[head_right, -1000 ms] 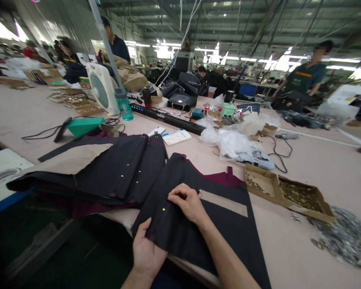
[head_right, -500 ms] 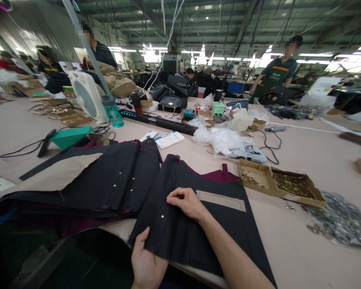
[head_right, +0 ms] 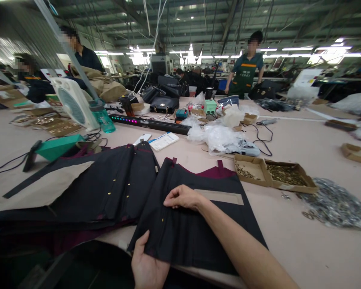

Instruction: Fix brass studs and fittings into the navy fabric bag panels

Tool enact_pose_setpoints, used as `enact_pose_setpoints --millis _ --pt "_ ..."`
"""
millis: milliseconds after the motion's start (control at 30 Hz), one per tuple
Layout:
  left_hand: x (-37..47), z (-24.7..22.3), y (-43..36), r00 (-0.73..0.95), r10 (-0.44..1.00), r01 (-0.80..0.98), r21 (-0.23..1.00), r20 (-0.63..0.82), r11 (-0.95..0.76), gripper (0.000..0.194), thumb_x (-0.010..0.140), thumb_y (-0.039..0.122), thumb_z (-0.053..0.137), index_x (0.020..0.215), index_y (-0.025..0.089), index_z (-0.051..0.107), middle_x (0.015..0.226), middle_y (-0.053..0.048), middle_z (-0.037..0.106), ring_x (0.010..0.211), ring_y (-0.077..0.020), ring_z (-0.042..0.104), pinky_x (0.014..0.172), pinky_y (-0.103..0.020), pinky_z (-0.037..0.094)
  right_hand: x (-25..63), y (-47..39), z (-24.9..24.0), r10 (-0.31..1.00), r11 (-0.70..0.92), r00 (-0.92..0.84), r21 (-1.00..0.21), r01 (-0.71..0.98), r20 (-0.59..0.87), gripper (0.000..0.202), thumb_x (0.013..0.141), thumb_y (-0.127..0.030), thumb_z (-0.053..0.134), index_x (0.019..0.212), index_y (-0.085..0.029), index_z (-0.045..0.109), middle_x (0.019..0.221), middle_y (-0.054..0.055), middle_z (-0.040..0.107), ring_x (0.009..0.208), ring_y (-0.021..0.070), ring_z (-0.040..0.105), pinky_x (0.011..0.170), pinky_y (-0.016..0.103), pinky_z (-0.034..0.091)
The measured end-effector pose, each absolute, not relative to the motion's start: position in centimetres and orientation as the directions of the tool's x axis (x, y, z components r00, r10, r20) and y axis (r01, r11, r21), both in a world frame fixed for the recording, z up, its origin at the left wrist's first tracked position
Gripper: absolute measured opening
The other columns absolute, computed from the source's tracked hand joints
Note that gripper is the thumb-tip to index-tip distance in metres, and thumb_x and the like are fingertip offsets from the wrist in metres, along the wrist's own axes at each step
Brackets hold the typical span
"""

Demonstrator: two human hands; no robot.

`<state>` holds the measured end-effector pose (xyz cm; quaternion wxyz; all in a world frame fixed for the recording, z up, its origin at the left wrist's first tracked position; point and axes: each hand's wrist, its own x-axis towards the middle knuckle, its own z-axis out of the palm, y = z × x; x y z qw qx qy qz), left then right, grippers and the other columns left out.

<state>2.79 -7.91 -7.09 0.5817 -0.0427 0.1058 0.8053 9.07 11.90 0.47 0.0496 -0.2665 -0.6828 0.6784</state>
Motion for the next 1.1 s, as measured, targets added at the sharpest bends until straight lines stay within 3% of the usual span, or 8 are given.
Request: enact_pose_setpoints --millis 233,467,667,833,1100 --pt "2.5 -6.5 -7.9 -0.359 0.889 -0.93 0.188 -0.283 -0.316 0.038 0.094 0.035 0.057 0.123 0.021 0.078 0.138 -0.011 0.068 0.138 -0.0353 0.056 0.123 -0.053 0.04 8.4 12.7 -0.3 0.417 -0.221 -0.832 -0.929 0.296 -0.365 0.063 0.047 -0.047 0.102 0.081 -0.017 0.058 0.065 -0.003 0.063 0.059 0.0108 0.061 0.047 0.017 0.04" --pt "2.1 -5.9 -7.9 -0.362 0.881 -0.916 0.293 -0.304 -0.276 0.04 0.095 0.029 0.054 0.128 0.02 0.075 0.13 -0.011 0.073 0.135 -0.0318 0.06 0.123 -0.049 0.043 7.6 12.7 -1.3 0.521 -0.067 -0.772 -0.919 0.388 -0.364 0.059 0.049 -0.048 0.102 0.08 -0.017 0.062 0.061 -0.003 0.063 0.049 0.0097 0.057 0.041 0.016 0.038" --pt "2.3 -7.2 -7.4 -0.37 0.89 -0.895 0.358 -0.265 -0.266 0.045 0.093 0.033 0.056 0.133 0.02 0.071 0.126 -0.01 0.076 0.131 -0.0301 0.064 0.12 -0.044 0.047 8.9 11.8 -1.2 0.486 -0.033 -0.854 -0.98 0.196 -0.187 0.043 0.069 -0.048 0.092 0.084 -0.014 0.07 0.068 -0.003 0.065 0.06 0.0093 0.061 0.054 0.017 0.047" --pt "2.3 -6.7 -7.5 -0.387 0.889 -0.878 0.392 -0.246 -0.273 0.046 0.095 0.032 0.054 0.135 0.019 0.07 0.128 -0.011 0.075 0.13 -0.0302 0.064 0.119 -0.044 0.047 8.7 10.7 -1.2 0.612 0.093 -0.776 -0.96 0.263 -0.153 0.027 0.074 -0.034 0.088 0.083 -0.014 0.073 0.067 -0.002 0.065 0.058 0.0109 0.062 0.051 0.019 0.044" --pt "3.9 -2.1 -7.9 -0.483 0.764 -0.863 0.383 -0.428 -0.331 0.036 0.1 0.026 0.052 0.129 0.017 0.072 0.13 -0.011 0.074 0.128 -0.0276 0.066 0.114 -0.042 0.053 12.8 7.1 0.8 0.784 0.187 -0.604 -0.982 0.011 0.142 0.03 0.091 -0.045 0.071 0.097 -0.016 0.07 0.074 0.0 0.064 0.065 0.0134 0.059 0.06 0.024 0.046"
